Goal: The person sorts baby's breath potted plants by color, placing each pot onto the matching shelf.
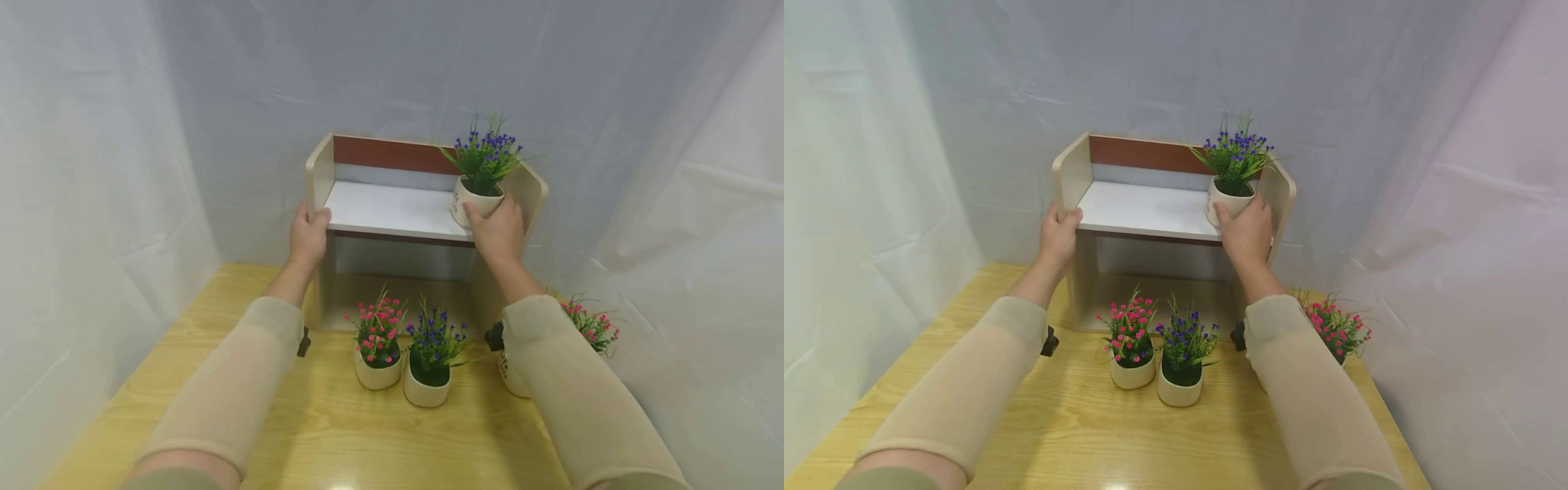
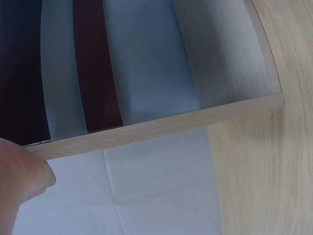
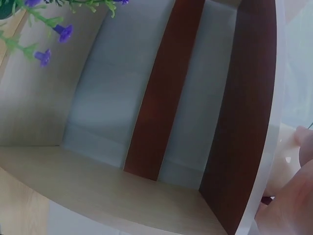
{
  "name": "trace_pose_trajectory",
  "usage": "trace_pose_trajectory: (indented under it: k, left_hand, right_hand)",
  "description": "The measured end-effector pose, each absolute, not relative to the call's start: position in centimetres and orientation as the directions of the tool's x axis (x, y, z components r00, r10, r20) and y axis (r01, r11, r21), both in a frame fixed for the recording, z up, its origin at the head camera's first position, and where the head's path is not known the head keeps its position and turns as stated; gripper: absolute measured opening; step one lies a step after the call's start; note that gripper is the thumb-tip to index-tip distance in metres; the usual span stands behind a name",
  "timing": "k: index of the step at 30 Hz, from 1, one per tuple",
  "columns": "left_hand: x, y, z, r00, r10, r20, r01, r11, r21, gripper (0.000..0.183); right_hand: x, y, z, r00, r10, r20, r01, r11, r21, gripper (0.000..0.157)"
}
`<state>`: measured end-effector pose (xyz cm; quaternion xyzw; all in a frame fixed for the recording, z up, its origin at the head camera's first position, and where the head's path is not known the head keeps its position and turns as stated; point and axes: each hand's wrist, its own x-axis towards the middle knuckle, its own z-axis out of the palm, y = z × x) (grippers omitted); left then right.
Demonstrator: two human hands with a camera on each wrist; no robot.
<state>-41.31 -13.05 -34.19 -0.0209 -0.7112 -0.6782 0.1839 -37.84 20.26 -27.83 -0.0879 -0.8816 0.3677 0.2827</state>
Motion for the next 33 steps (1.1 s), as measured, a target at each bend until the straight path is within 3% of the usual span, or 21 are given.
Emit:
trace_pose_trajectory:
  k: [17,33]
  left_hand:
    - [-40.8,-12.8,-34.2,-0.928,-0.230,0.295,0.281,0.091,0.955,0.053]
    - [-40.4,-12.6,-33.8,-0.932,-0.216,0.291,0.279,0.082,0.957,0.053]
  right_hand:
    - [-36.9,20.2,-27.8,-0.830,0.384,0.404,-0.057,0.662,-0.748,0.098]
    - [-31.3,19.3,-28.0,-0.812,0.353,0.465,-0.238,0.527,-0.816,0.072]
